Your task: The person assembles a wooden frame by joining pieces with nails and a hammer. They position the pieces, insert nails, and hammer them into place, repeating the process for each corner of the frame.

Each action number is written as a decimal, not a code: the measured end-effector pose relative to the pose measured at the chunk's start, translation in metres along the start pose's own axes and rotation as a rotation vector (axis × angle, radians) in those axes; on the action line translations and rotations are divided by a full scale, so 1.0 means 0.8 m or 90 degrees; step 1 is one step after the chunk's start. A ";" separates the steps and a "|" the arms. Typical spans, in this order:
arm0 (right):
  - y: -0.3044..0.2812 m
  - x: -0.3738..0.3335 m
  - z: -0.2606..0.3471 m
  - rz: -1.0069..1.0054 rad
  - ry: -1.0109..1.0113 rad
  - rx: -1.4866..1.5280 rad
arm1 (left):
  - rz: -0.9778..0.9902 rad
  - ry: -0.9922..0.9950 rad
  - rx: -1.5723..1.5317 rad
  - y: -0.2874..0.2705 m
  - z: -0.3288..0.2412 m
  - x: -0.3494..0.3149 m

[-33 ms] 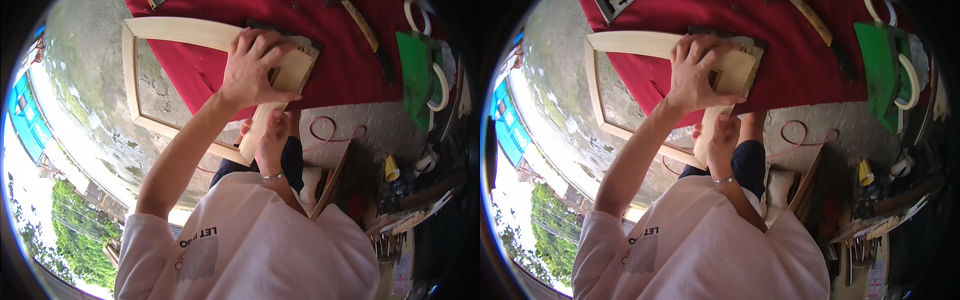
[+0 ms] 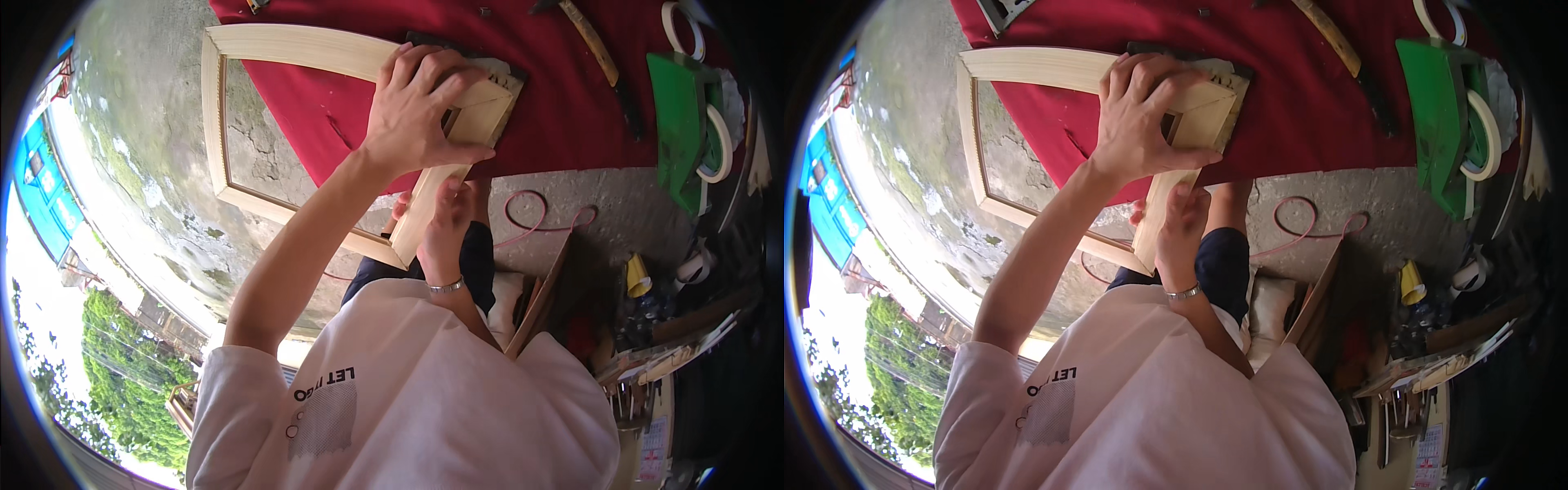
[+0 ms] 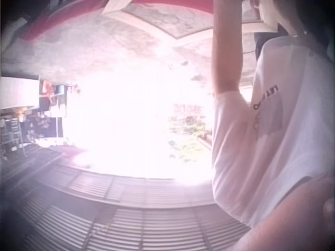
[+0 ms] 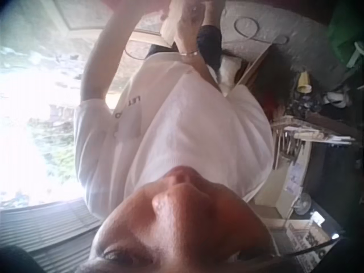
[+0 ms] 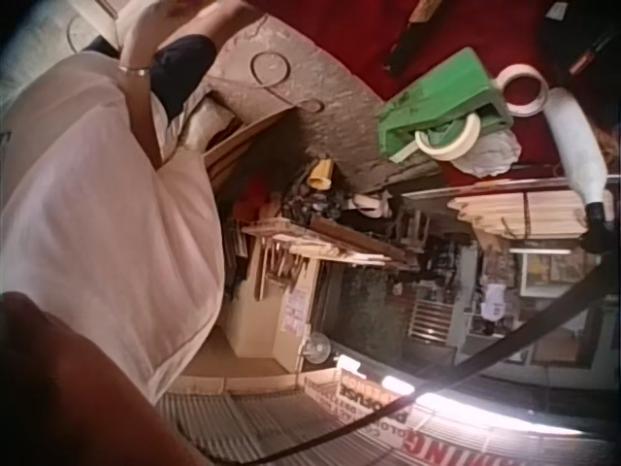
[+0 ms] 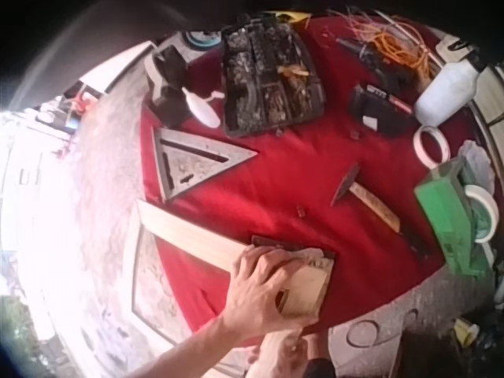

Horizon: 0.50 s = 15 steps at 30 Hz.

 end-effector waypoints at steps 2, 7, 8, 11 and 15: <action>-0.002 0.003 -0.001 0.000 0.011 0.009 | -0.010 0.000 0.013 0.001 -0.003 0.000; -0.002 0.009 -0.006 0.026 0.038 -0.028 | -0.013 -0.005 0.035 0.001 0.000 0.001; -0.006 0.014 -0.010 0.052 0.046 -0.035 | -0.010 -0.008 0.038 0.002 0.000 0.002; -0.051 0.044 -0.015 0.058 -0.113 -0.302 | -0.006 -0.008 0.025 0.004 -0.003 0.002; -0.024 0.028 0.152 0.126 -0.306 -0.768 | 0.002 -0.032 0.022 0.003 0.000 -0.001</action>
Point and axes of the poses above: each hand's wrist, its own x-axis towards the middle knuckle, its own y-axis out of the palm, z = x × y, the point moved 8 cm from there along x, towards the middle knuckle, and after that the axes turned 10 degrees about -z, right-handed, at the moved point
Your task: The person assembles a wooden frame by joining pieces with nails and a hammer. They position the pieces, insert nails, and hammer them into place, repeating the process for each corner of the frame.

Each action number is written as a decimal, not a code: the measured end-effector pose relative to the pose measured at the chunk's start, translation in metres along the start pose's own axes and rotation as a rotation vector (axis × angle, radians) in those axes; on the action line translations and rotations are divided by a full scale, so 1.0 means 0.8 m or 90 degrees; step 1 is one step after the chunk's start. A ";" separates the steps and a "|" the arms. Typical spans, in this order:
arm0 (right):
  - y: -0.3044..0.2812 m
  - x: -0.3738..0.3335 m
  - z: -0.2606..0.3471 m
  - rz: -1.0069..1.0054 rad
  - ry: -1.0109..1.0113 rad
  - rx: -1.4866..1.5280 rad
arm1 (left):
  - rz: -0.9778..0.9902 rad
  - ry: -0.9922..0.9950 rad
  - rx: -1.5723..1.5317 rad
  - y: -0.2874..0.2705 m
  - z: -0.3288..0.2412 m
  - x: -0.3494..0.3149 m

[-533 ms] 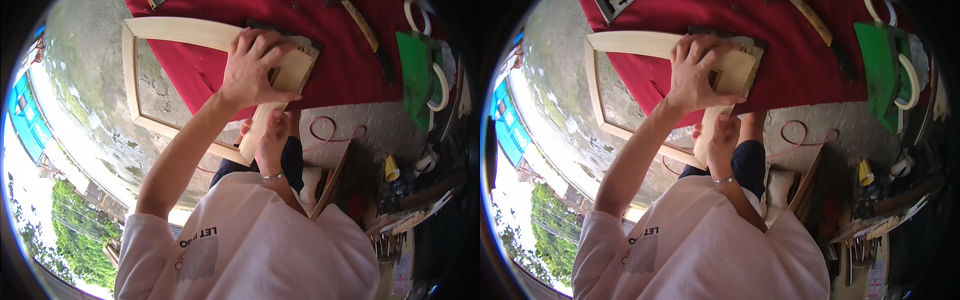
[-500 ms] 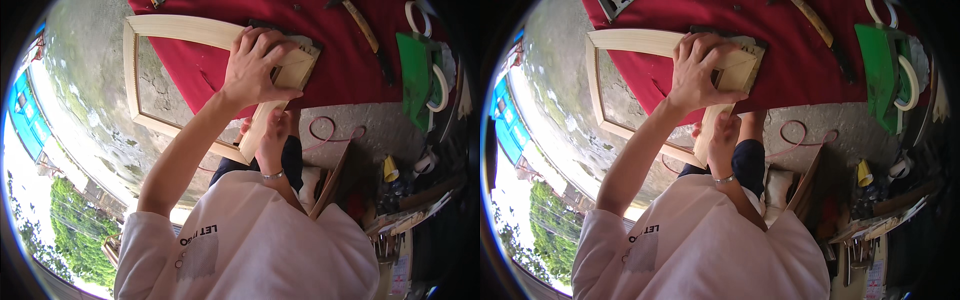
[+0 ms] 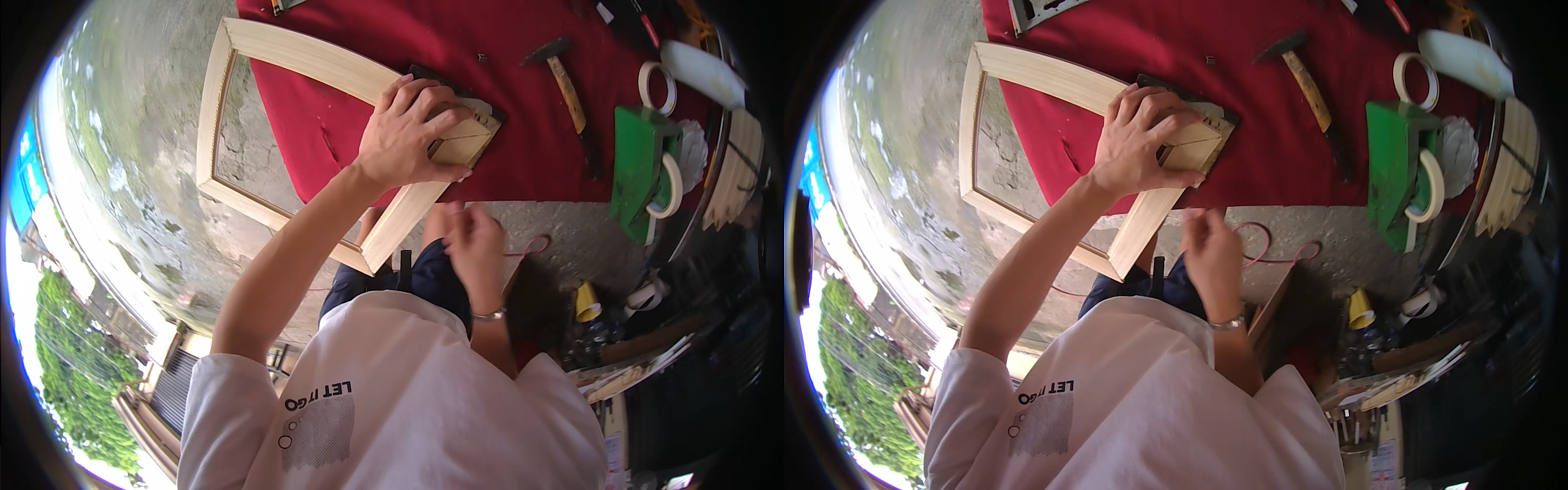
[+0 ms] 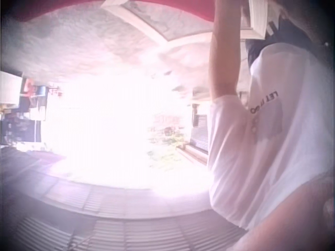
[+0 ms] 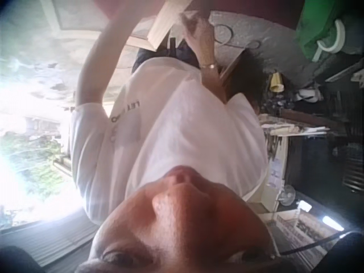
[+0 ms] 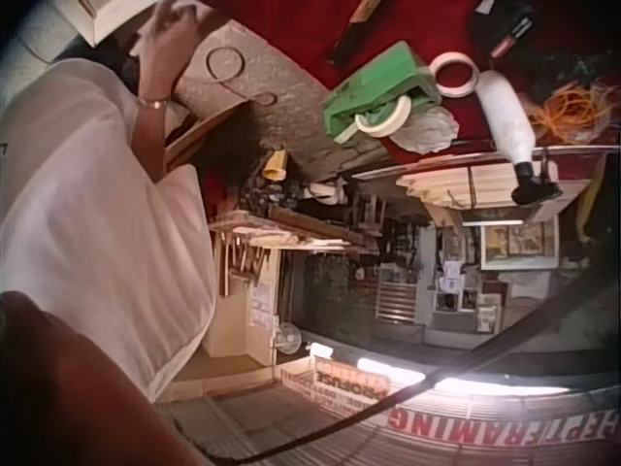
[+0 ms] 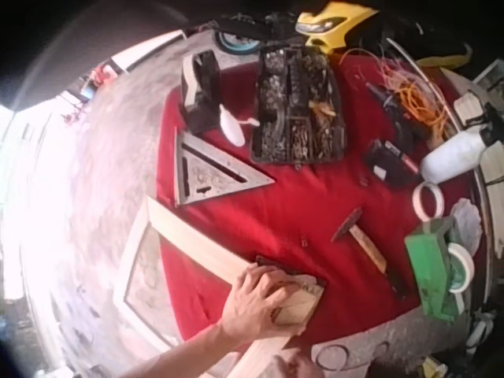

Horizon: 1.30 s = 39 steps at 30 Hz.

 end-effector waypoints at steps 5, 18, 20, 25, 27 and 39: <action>-0.093 0.122 0.152 -0.206 -0.421 0.008 | 0.007 -0.002 -0.020 -0.003 0.000 0.001; -0.024 0.181 0.195 -0.106 -0.593 -0.285 | -0.018 -0.105 0.018 -0.011 -0.002 -0.012; -0.026 0.182 0.194 -0.086 -0.602 -0.288 | -0.043 -0.162 0.019 -0.016 -0.001 -0.013; -0.036 0.179 0.195 -0.078 -0.621 -0.348 | -0.058 -0.224 -0.049 -0.015 0.007 -0.016; -0.036 0.174 0.195 -0.098 -0.632 -0.374 | -0.062 -0.226 -0.053 -0.013 0.007 -0.020; -0.043 0.180 0.201 -0.042 -0.704 -0.352 | -0.315 -0.509 0.091 -0.024 -0.038 -0.081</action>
Point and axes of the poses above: each hand's wrist, its own x-axis towards the middle knuckle, its own y-axis out of the palm, z = x × y, the point moved 8 cm from there along x, towards the middle knuckle, and after that the axes turned 10 degrees about -z, right-handed, at the moved point
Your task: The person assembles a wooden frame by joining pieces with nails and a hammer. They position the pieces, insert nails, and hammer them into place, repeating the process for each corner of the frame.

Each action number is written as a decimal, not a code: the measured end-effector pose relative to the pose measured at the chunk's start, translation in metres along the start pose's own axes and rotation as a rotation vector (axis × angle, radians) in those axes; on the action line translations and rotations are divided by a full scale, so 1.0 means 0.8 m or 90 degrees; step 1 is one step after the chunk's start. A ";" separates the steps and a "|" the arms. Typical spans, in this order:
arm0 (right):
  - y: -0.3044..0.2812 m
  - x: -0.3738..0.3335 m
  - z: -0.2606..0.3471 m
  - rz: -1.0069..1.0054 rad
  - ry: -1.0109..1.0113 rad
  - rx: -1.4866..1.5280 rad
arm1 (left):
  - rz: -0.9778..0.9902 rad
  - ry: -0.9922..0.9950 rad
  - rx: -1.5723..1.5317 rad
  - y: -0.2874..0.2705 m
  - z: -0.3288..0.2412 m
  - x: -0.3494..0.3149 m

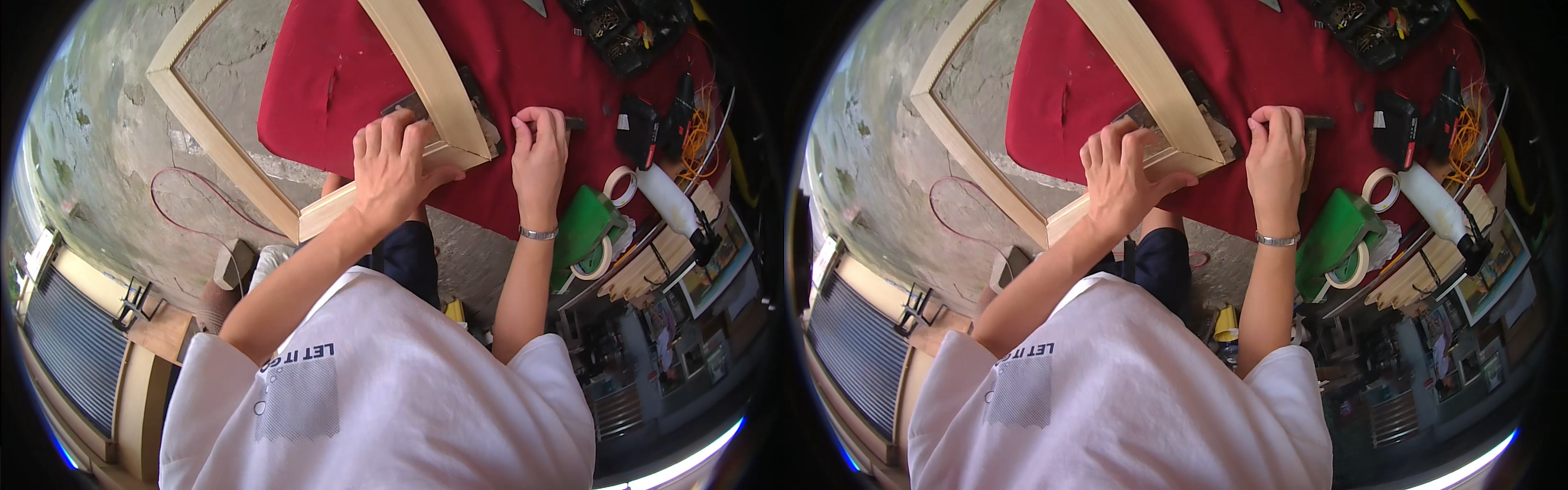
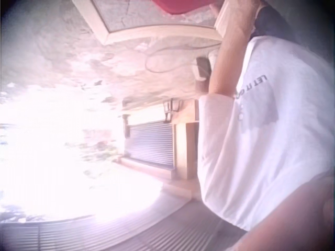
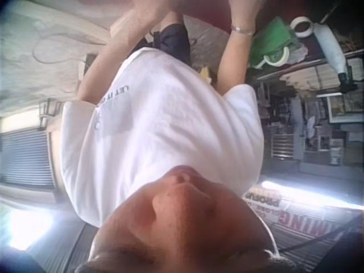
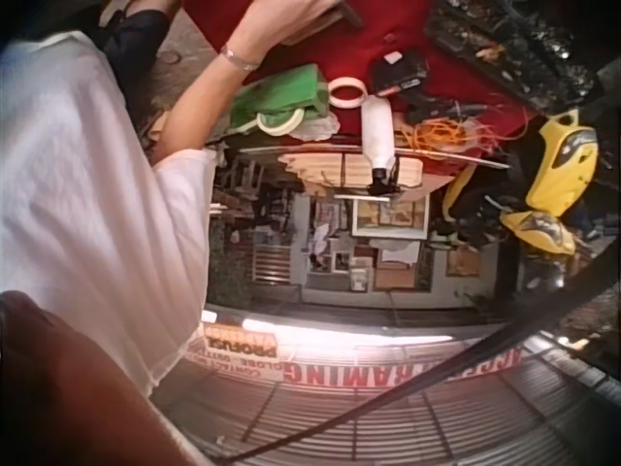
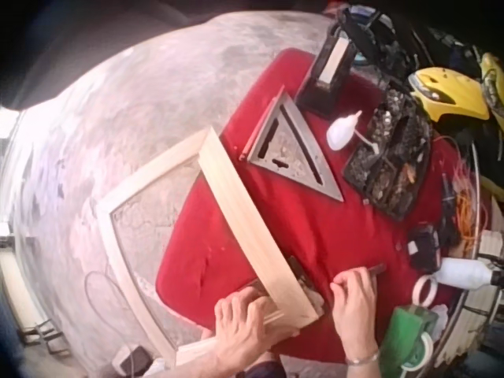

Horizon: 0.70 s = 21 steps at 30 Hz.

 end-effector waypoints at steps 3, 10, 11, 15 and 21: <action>0.009 -0.020 -0.022 0.031 0.148 0.200 | 0.059 -0.047 0.025 0.006 0.001 -0.023; 0.026 -0.044 0.020 0.055 0.139 0.491 | -0.083 -0.023 0.013 0.004 -0.009 -0.047; 0.027 -0.042 0.018 0.062 0.116 0.473 | -0.097 -0.003 0.019 0.003 -0.011 -0.045; 0.026 -0.035 0.034 0.070 0.004 0.447 | -0.066 0.065 0.004 -0.002 -0.014 -0.038; 0.023 -0.035 0.046 0.094 -0.112 0.418 | 0.081 0.119 -0.072 -0.004 0.008 -0.017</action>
Point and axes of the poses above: each hand's wrist, its own x-axis towards the middle knuckle, its own y-axis out of the palm, z = x × y, the point moved 8 cm from there along x, towards the middle knuckle, and after that the axes turned 10 degrees about -z, right-handed, at the moved point
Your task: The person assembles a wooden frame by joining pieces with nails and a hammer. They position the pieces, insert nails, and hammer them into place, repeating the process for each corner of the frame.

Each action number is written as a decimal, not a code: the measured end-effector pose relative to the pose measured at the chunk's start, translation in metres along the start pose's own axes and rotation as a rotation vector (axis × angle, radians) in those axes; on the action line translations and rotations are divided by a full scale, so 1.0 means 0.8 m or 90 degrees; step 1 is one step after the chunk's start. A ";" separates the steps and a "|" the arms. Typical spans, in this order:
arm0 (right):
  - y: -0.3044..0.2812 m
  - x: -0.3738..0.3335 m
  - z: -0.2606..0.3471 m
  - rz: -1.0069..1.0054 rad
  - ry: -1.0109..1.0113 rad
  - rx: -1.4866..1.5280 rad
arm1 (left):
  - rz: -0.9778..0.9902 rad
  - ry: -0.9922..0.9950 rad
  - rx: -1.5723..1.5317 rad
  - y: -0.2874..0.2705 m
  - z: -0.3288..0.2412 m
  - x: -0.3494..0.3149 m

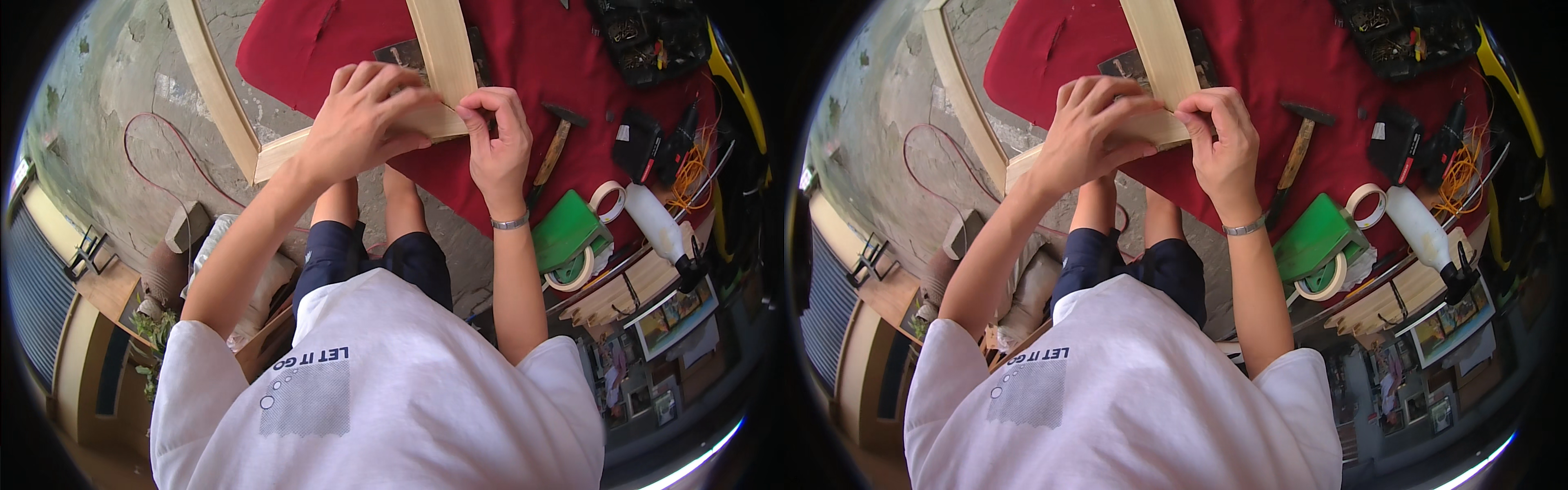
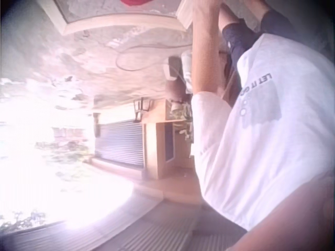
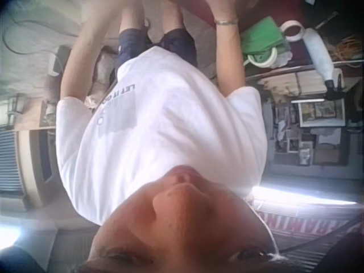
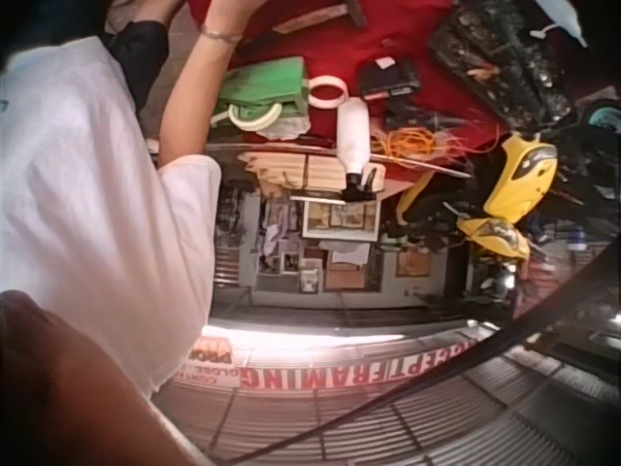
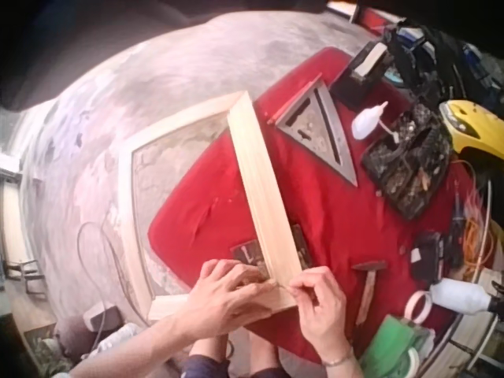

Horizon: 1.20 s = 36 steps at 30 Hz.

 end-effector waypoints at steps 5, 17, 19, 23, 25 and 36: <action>-0.001 -0.003 0.001 0.011 -0.026 0.001 | -0.032 0.097 -0.019 -0.015 0.003 0.051; -0.010 -0.009 -0.011 -0.012 0.066 0.044 | 0.010 -0.180 0.141 -0.038 0.019 -0.094; -0.008 -0.009 -0.024 0.006 0.173 0.122 | 0.084 -0.135 0.187 -0.032 0.020 -0.102; -0.046 0.017 -0.032 -0.065 0.089 -0.122 | 0.178 -0.138 0.145 -0.042 0.021 -0.084; -0.059 0.039 -0.024 -0.031 -0.003 -0.349 | 0.177 -0.161 0.091 -0.049 0.015 -0.072; 0.002 0.073 0.022 0.475 -0.185 -0.331 | 0.102 -0.123 0.035 -0.091 0.009 -0.081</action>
Point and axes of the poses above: each hand's wrist, its own x-axis towards the middle knuckle, its own y-axis out of the palm, z = x × y, the point moved 8 cm from there along x, towards the middle knuckle, and after that the axes turned 10 degrees about -z, right-handed, at the moved point
